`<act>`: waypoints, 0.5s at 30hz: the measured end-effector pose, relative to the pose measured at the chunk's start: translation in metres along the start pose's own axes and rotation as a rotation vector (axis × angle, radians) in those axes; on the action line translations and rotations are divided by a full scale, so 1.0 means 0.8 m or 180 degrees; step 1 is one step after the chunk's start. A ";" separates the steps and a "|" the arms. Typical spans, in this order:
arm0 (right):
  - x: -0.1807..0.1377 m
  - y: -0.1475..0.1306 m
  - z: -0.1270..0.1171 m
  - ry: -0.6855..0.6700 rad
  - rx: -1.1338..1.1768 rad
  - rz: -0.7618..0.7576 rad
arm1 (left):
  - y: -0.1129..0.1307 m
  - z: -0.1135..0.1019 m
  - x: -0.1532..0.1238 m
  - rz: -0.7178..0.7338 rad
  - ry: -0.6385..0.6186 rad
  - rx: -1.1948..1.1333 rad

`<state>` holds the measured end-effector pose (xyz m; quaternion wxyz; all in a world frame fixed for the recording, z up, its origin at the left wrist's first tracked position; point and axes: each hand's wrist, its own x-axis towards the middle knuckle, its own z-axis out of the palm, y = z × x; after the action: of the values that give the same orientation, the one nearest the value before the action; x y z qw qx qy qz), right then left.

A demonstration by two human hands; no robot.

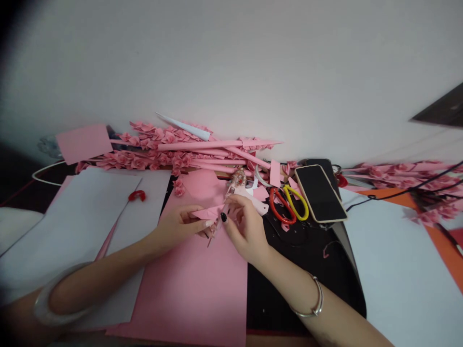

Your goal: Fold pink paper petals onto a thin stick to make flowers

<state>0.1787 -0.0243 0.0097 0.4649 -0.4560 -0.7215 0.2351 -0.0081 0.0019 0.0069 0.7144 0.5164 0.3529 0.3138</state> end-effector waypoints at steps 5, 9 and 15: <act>0.004 0.004 0.001 -0.0597 0.0452 0.0465 | 0.005 0.006 -0.007 -0.0195 -0.0439 0.0302; 0.009 -0.001 0.000 -0.1291 0.0390 0.0378 | 0.002 0.007 -0.009 -0.0227 -0.0516 0.0251; 0.005 -0.004 0.005 -0.1277 0.0028 0.0250 | 0.003 0.008 -0.010 -0.0230 -0.0551 0.0267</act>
<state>0.1731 -0.0215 0.0120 0.3043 -0.4258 -0.7803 0.3423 -0.0072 -0.0075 0.0123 0.7308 0.5579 0.3211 0.2270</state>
